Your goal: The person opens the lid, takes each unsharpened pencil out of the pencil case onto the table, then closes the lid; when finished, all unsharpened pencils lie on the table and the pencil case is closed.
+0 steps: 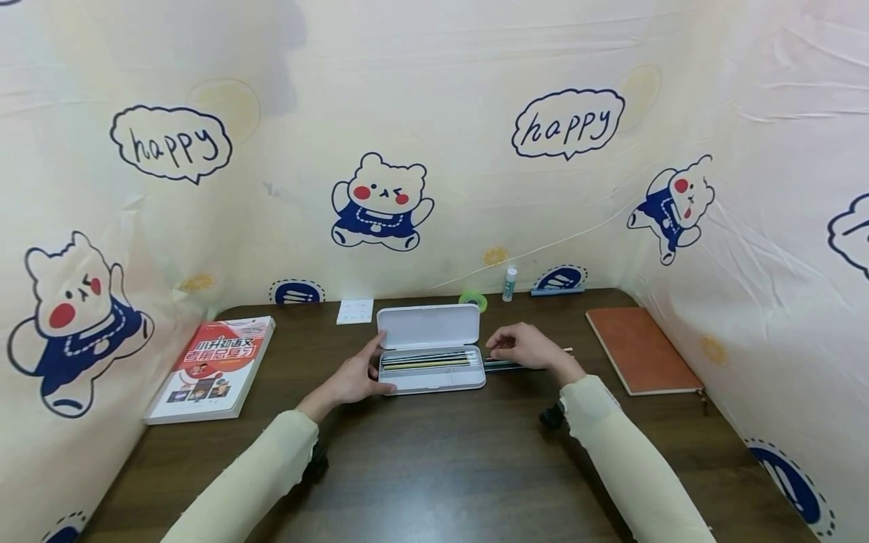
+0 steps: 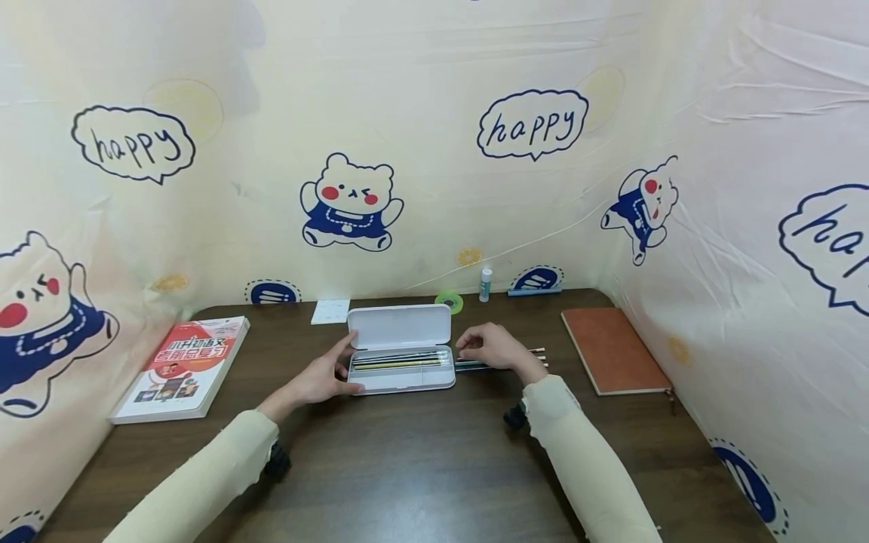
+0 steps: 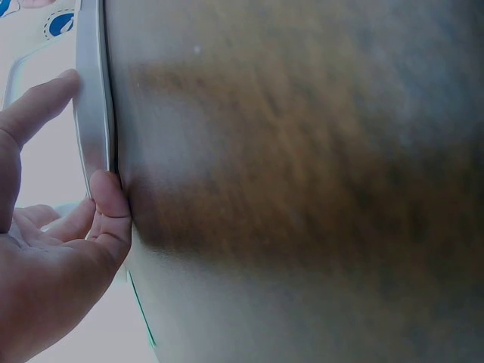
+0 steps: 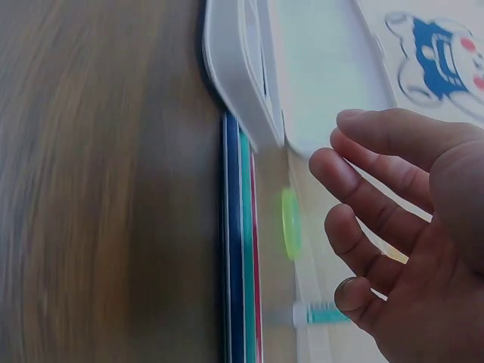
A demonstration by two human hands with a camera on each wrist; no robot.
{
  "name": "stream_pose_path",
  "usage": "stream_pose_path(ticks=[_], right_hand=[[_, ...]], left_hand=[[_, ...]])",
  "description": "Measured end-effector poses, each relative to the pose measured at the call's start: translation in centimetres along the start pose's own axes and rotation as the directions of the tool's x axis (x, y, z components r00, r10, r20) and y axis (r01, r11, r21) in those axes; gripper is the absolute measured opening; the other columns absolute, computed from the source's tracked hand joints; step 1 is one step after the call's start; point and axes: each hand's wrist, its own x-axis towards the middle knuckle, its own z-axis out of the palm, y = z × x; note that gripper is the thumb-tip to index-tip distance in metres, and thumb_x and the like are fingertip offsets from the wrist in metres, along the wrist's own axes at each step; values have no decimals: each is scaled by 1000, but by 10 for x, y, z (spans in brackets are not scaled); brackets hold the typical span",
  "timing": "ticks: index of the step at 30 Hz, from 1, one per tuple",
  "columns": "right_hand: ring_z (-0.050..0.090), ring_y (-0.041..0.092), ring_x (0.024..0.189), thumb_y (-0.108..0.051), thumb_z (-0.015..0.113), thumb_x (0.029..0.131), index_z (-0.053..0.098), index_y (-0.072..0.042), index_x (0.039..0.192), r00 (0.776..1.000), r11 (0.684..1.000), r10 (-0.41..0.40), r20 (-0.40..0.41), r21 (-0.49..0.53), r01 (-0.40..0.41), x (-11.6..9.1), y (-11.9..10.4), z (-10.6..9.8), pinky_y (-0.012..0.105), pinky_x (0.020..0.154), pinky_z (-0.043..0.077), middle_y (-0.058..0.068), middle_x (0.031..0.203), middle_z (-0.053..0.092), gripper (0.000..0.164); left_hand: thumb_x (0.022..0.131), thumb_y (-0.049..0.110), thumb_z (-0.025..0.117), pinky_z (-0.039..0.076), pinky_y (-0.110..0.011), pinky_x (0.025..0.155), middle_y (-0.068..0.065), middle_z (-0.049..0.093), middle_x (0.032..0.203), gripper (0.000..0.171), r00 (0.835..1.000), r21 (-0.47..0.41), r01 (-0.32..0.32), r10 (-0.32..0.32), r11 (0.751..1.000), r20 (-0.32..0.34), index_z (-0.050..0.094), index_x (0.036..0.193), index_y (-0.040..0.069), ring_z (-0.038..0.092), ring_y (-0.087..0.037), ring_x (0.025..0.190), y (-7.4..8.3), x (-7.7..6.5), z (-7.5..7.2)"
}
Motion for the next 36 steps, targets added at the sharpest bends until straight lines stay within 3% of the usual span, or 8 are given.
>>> stream_pose_path(ticks=[6, 13, 26, 36], right_hand=[[59, 13, 85, -17, 69, 94, 75, -15, 104, 998, 998, -37, 42, -45, 39, 16, -15, 17, 32, 83, 52, -4, 96, 72, 12], [56, 12, 81, -17, 71, 92, 74, -20, 95, 995, 992, 12, 104, -128, 2, 23, -26, 30, 31, 80, 48, -8, 87, 68, 6], [57, 10, 81, -14, 72, 91, 77, -20, 97, 993, 976, 18, 119, -217, 8, 29, -31, 35, 32, 82, 50, -7, 88, 70, 10], [57, 9, 79, -13, 71, 91, 78, -21, 95, 996, 979, 6, 93, -204, 13, 31, -29, 39, 30, 79, 49, -8, 87, 71, 11]], left_hand=[[79, 30, 85, 44, -29, 77, -17, 51, 145, 113, 1000, 2, -1, 1, 1000, -3, 9, 162, 18, 55, -17, 89, -1, 0, 0], [80, 29, 85, 44, -29, 76, -18, 50, 146, 113, 1000, 10, -13, 13, 1000, 3, 8, 162, 16, 55, -17, 88, -1, -1, 1], [80, 30, 85, 44, -30, 79, -16, 50, 147, 112, 1000, 2, 3, -3, 1000, -1, 9, 162, 19, 54, -17, 89, 0, 1, 0], [79, 31, 85, 44, -31, 79, -16, 51, 147, 113, 1000, 12, -6, 7, 1000, -4, 9, 162, 18, 55, -16, 88, -1, 1, 1]])
